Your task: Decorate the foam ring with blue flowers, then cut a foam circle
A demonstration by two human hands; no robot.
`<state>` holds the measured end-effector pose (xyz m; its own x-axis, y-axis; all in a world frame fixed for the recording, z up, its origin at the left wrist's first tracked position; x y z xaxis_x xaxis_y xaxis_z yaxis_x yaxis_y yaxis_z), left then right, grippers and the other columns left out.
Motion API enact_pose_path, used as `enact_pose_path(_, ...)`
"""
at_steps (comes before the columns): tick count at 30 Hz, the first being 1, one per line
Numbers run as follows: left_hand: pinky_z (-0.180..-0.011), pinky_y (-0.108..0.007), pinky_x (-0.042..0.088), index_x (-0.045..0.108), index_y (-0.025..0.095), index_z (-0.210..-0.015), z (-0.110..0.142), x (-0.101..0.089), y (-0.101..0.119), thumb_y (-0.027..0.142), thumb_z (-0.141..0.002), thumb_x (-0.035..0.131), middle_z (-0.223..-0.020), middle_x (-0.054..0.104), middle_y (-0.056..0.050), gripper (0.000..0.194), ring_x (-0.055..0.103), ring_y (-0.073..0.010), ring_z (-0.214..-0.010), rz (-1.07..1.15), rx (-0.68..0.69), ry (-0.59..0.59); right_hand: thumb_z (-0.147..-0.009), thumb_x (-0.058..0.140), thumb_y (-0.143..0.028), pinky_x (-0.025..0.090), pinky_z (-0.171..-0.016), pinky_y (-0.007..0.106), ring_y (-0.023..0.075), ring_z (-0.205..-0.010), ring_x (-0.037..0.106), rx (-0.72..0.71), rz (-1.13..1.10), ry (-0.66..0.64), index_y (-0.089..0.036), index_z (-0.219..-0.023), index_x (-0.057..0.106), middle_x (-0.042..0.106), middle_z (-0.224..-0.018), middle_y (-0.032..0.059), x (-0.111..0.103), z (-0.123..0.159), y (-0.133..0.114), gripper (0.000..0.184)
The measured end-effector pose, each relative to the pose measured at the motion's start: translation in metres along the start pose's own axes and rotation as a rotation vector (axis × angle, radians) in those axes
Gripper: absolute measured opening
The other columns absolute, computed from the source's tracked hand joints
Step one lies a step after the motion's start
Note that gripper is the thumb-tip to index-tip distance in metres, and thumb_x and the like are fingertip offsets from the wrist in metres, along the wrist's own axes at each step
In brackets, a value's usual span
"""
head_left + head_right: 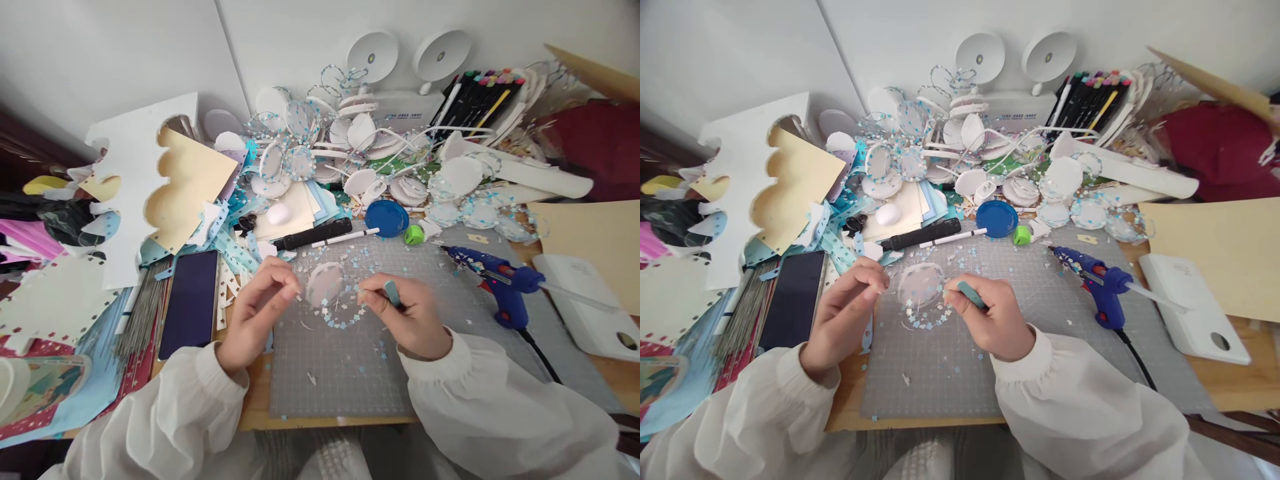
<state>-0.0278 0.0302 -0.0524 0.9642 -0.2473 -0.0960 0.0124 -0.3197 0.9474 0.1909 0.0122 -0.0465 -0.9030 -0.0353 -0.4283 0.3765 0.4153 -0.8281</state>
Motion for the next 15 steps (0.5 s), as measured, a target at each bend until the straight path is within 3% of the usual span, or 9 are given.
enact_pose_path(6,-0.069,-0.028,0.046,0.054,0.02,-0.076,-0.016,-0.037,0.026,0.029,-0.082,0.059,-0.077,0.038,-0.001,0.013,0.04,-0.0124,-0.068,0.363,-0.028,0.341,-0.088,0.053,-0.031,0.028,-0.044,0.022,0.0075,-0.045,0.033,0.114,-0.175,0.052,-0.017,-0.069,0.059,0.04,-0.05,-0.0055,-0.004,-0.004,0.007,0.024)
enact_pose_path(9,-0.065,-0.023,0.046,0.052,0.016,-0.077,-0.014,-0.062,0.054,0.015,-0.077,0.056,-0.077,0.036,0.0,0.004,0.039,-0.009,-0.066,0.559,-0.038,0.548,-0.087,0.054,-0.033,0.026,-0.045,0.023,0.0073,-0.043,0.029,0.147,-0.261,0.04,-0.017,-0.069,0.058,0.035,-0.048,-0.0068,-0.004,-0.005,0.011,0.025)
enact_pose_path(12,-0.058,-0.022,0.045,0.045,0.016,-0.068,-0.002,-0.081,0.079,0.013,-0.069,0.054,-0.07,0.034,0.002,0.01,0.036,-0.0085,-0.06,0.514,0.002,0.738,-0.087,0.054,-0.037,0.023,-0.044,0.023,0.007,-0.043,0.026,0.195,-0.35,0.002,-0.017,-0.067,0.056,0.032,-0.049,-0.0072,-0.002,-0.006,0.014,0.028)
enact_pose_path(15,-0.058,-0.021,0.044,0.033,0.018,-0.06,0.016,-0.091,0.091,0.014,-0.067,0.054,-0.063,0.027,0.004,0.023,0.031,-0.0079,-0.055,0.397,-0.029,0.779,-0.085,0.055,-0.04,0.021,-0.043,0.023,0.0064,-0.043,0.025,0.242,-0.426,-0.029,-0.017,-0.066,0.053,0.031,-0.049,-0.0078,0.001,-0.005,0.015,0.03)
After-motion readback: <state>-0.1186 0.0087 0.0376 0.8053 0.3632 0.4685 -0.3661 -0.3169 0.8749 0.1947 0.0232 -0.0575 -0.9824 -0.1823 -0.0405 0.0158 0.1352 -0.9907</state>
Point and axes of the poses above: each hand's wrist, its own z-axis away from the middle knuckle, its own x-axis out of the palm, y = z × x, the point moved 1 cm from there along -z, towards the middle knuckle
